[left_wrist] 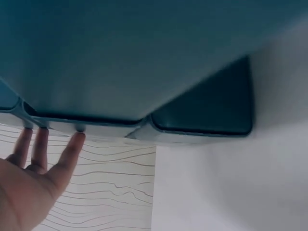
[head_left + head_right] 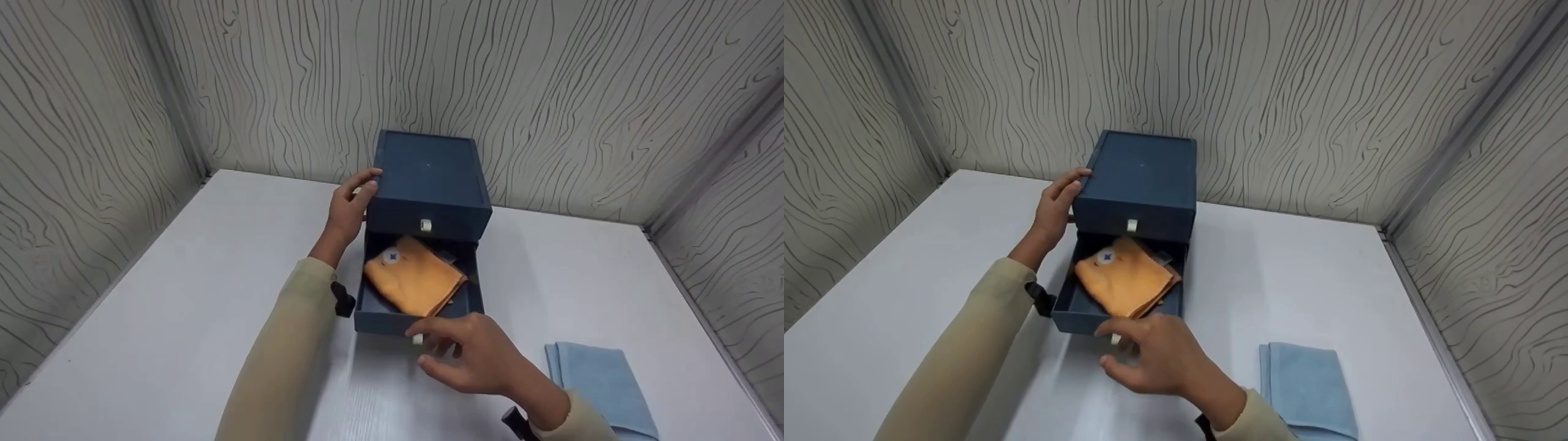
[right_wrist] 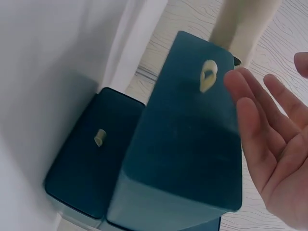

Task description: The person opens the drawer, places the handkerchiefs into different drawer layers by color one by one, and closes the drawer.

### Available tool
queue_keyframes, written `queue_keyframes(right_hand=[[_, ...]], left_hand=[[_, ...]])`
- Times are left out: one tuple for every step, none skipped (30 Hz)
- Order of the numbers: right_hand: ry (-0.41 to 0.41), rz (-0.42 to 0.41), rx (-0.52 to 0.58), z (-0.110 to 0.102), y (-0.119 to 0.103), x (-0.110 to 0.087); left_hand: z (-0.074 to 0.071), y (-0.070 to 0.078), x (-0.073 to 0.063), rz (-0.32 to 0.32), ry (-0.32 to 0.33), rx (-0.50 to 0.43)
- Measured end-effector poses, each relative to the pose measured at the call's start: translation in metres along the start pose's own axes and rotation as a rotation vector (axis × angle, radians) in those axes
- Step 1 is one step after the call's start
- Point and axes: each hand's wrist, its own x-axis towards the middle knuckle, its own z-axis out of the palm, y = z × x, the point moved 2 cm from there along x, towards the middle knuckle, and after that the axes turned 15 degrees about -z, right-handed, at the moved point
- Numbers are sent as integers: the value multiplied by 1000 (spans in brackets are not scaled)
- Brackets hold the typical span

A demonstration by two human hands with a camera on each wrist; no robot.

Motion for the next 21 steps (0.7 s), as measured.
queue_keyframes(right_hand=[[-10,13,2,2,1,-1],[-21,28,7,3,1,-3],[-34,45,17,4,2,-4],[-49,68,28,6,2,-5],[-64,96,43,7,3,-6],[-79,119,60,8,3,-7],[-93,140,77,10,4,-8],[-107,161,92,11,4,-9],[-120,174,104,13,4,-9],[-130,185,113,14,4,-10],[-141,195,123,15,4,-11],[-150,201,129,16,4,-11],[-157,209,133,16,5,-11],[-163,214,134,17,5,-12],[-166,216,135,17,5,-12],[-170,220,137,18,6,-12],[-173,223,138,18,6,-12],[-177,224,138,19,7,-12],[-181,224,137,19,7,-13],[-186,225,137,19,8,-13],[-193,228,138,20,8,-13]], left_hand=[[0,1,0,-5,5,-2],[1,2,0,-7,7,-5],[1,2,0,-8,11,-7],[1,2,0,-8,11,-12],[1,3,1,-6,10,-16],[2,3,1,-3,8,-19],[2,4,1,-1,2,-26],[2,4,0,-1,-5,-30],[2,5,0,0,-12,-28],[2,6,0,2,-18,-18],[3,7,0,4,-21,-4],[3,8,0,6,-26,11],[4,9,0,10,-29,26],[4,10,1,17,-26,53],[4,11,1,27,-21,80],[4,12,1,35,-15,104],[4,13,0,39,-10,122],[4,13,0,43,-7,139],[4,14,0,44,-3,154],[3,14,0,42,-1,163],[3,13,-1,33,-1,162]])
